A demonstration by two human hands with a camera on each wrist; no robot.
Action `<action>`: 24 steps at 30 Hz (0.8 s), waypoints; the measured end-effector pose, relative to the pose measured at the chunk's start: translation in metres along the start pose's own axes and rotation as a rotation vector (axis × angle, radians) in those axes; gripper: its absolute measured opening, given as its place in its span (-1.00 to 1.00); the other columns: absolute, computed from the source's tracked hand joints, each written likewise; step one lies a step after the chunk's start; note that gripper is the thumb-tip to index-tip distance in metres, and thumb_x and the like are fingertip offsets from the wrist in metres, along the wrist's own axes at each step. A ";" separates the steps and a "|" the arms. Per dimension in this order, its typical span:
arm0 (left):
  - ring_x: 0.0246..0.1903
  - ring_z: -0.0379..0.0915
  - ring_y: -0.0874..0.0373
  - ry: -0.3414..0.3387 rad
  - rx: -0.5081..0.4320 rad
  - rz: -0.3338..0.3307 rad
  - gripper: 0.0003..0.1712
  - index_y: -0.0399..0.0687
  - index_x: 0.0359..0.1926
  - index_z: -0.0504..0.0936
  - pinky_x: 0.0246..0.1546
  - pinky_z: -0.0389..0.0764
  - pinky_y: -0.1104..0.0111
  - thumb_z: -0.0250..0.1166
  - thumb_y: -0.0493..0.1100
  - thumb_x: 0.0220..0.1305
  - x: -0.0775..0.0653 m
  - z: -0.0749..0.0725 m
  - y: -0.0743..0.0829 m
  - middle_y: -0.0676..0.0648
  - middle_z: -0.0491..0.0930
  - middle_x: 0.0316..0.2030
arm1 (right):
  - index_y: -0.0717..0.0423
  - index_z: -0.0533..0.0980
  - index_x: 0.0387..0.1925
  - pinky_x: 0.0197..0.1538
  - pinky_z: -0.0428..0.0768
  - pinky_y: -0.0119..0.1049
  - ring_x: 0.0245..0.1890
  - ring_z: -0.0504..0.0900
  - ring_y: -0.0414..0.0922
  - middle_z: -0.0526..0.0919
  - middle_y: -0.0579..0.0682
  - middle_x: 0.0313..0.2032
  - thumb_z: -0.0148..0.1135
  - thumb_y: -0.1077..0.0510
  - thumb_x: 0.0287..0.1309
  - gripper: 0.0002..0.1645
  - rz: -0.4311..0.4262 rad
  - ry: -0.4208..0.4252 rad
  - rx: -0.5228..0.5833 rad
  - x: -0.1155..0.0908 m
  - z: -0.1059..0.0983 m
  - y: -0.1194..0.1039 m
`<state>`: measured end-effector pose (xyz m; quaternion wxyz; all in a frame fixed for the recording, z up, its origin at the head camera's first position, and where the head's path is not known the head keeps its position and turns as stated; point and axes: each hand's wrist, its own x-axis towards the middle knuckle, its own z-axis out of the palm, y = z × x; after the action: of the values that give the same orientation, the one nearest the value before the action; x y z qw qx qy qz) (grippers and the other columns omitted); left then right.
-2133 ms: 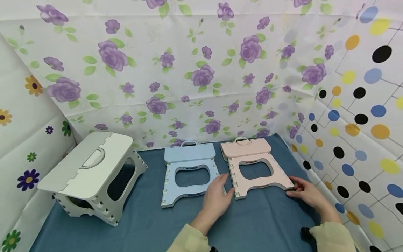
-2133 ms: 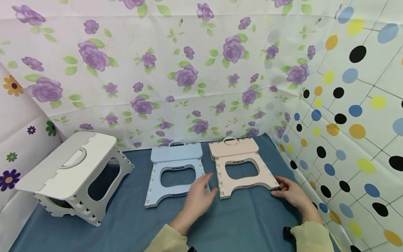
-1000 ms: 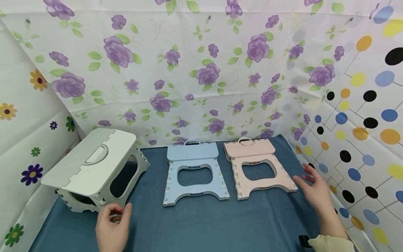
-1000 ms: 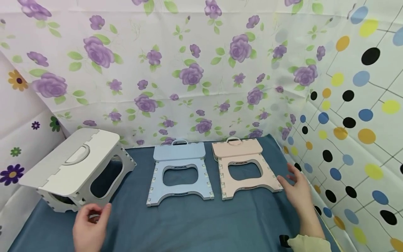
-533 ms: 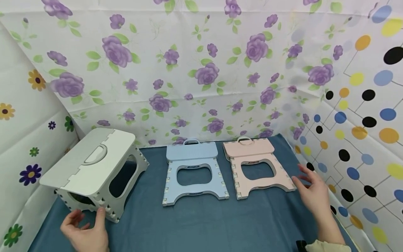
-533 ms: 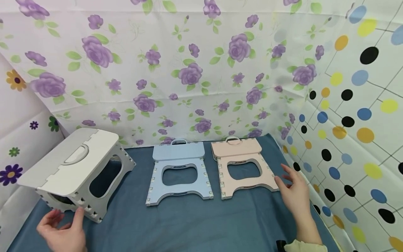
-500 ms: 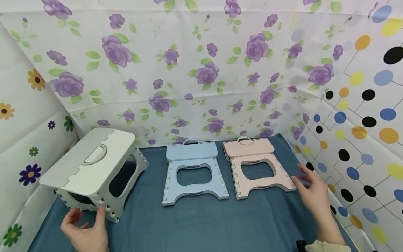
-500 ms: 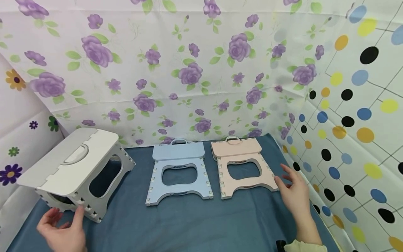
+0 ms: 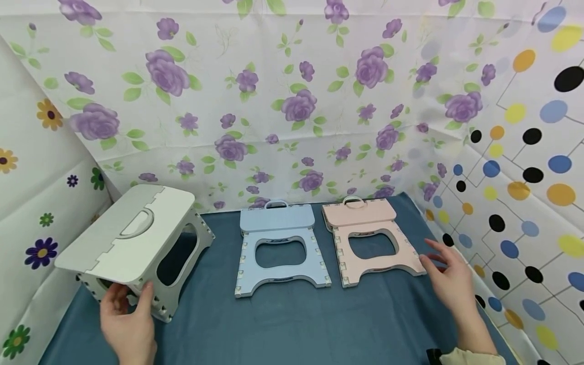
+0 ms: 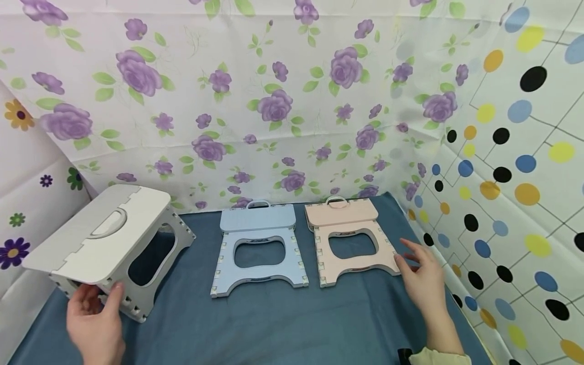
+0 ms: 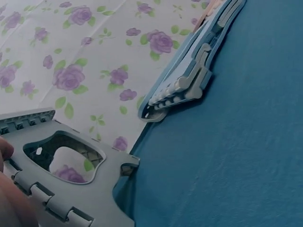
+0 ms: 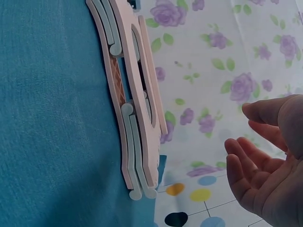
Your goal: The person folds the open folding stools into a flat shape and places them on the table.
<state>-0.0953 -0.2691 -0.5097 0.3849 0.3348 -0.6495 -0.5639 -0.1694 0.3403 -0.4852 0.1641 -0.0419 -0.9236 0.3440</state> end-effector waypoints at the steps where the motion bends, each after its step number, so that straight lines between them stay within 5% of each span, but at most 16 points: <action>1: 0.13 0.42 0.27 -0.016 0.005 -0.006 -0.32 -0.17 0.49 0.45 0.32 0.27 0.34 0.44 -0.25 0.42 0.002 0.000 0.000 0.23 0.52 0.05 | 0.04 0.47 0.50 -0.11 0.49 -0.61 0.18 0.65 0.22 0.50 0.26 0.39 0.28 -0.02 0.57 -0.40 0.000 -0.003 0.001 0.000 0.000 0.000; 4: -0.06 0.40 0.37 -0.070 0.033 -0.020 -0.36 -0.19 0.44 0.49 0.03 0.39 0.43 0.46 -0.21 0.42 0.007 0.000 0.003 0.29 0.47 -0.08 | 0.05 0.49 0.48 -0.11 0.51 -0.60 0.17 0.66 0.23 0.51 0.26 0.39 0.28 -0.01 0.56 -0.42 -0.001 -0.010 0.006 0.000 0.001 0.001; 7: -0.03 0.43 0.32 -0.133 0.035 -0.034 -0.37 -0.13 0.40 0.48 -0.09 0.43 0.51 0.48 -0.16 0.41 0.011 0.002 0.006 0.22 0.49 0.01 | 0.08 0.52 0.45 -0.14 0.40 -0.70 0.14 0.68 0.25 0.54 0.27 0.35 0.30 0.01 0.55 -0.45 -0.022 -0.005 0.010 0.000 0.002 0.003; 10: 0.20 0.46 0.15 -0.174 0.004 -0.038 -0.28 -0.09 0.47 0.39 0.13 0.48 0.46 0.49 -0.18 0.39 0.012 0.005 0.008 0.01 0.49 0.24 | 0.10 0.55 0.41 -0.15 0.37 -0.74 0.09 0.71 0.26 0.57 0.28 0.30 0.31 0.03 0.54 -0.48 -0.059 0.004 0.012 0.001 0.005 0.004; 14: 0.45 0.28 0.06 -0.184 -0.044 -0.045 -0.11 -0.07 0.59 0.24 0.47 0.30 0.23 0.50 -0.26 0.37 0.011 0.007 0.009 -0.19 0.33 0.47 | 0.11 0.57 0.39 -0.13 0.51 -0.64 0.06 0.73 0.26 0.58 0.29 0.28 0.31 0.04 0.55 -0.50 -0.083 -0.003 0.010 0.002 0.007 0.004; 17: 0.46 0.28 0.08 -0.156 -0.079 -0.047 -0.06 0.01 0.60 0.26 0.50 0.24 0.23 0.53 -0.29 0.31 0.011 0.006 0.007 -0.11 0.36 0.45 | 0.13 0.57 0.38 -0.04 0.74 -0.23 0.06 0.73 0.28 0.57 0.31 0.28 0.29 0.05 0.56 -0.51 -0.080 -0.013 0.012 0.001 0.008 0.003; 20: 0.42 0.32 0.10 -0.132 -0.104 -0.028 -0.05 0.06 0.58 0.31 0.49 0.25 0.26 0.56 -0.31 0.26 0.010 0.004 0.005 0.02 0.42 0.38 | 0.14 0.57 0.38 0.02 0.70 0.19 0.07 0.72 0.29 0.57 0.31 0.29 0.29 0.05 0.56 -0.51 -0.070 -0.017 0.013 0.001 0.010 0.002; 22: 0.38 0.36 0.13 -0.110 -0.068 -0.012 -0.07 0.10 0.56 0.36 0.46 0.28 0.31 0.58 -0.28 0.25 0.010 0.002 0.004 0.11 0.45 0.32 | 0.12 0.58 0.37 0.02 0.70 0.19 0.06 0.73 0.26 0.58 0.29 0.29 0.30 0.04 0.56 -0.52 -0.067 -0.022 0.013 0.000 0.013 -0.001; 24: 0.35 0.37 0.14 -0.096 -0.037 -0.001 -0.10 0.11 0.55 0.38 0.44 0.30 0.32 0.56 -0.29 0.25 0.008 0.000 0.003 0.15 0.47 0.29 | 0.08 0.60 0.36 0.00 0.73 -0.06 0.06 0.74 0.21 0.59 0.24 0.29 0.31 0.03 0.55 -0.53 -0.068 -0.025 0.007 0.001 0.016 -0.004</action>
<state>-0.0993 -0.2760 -0.5062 0.3592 0.3001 -0.6565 -0.5915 -0.1752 0.3276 -0.4943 0.1644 -0.0058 -0.9252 0.3421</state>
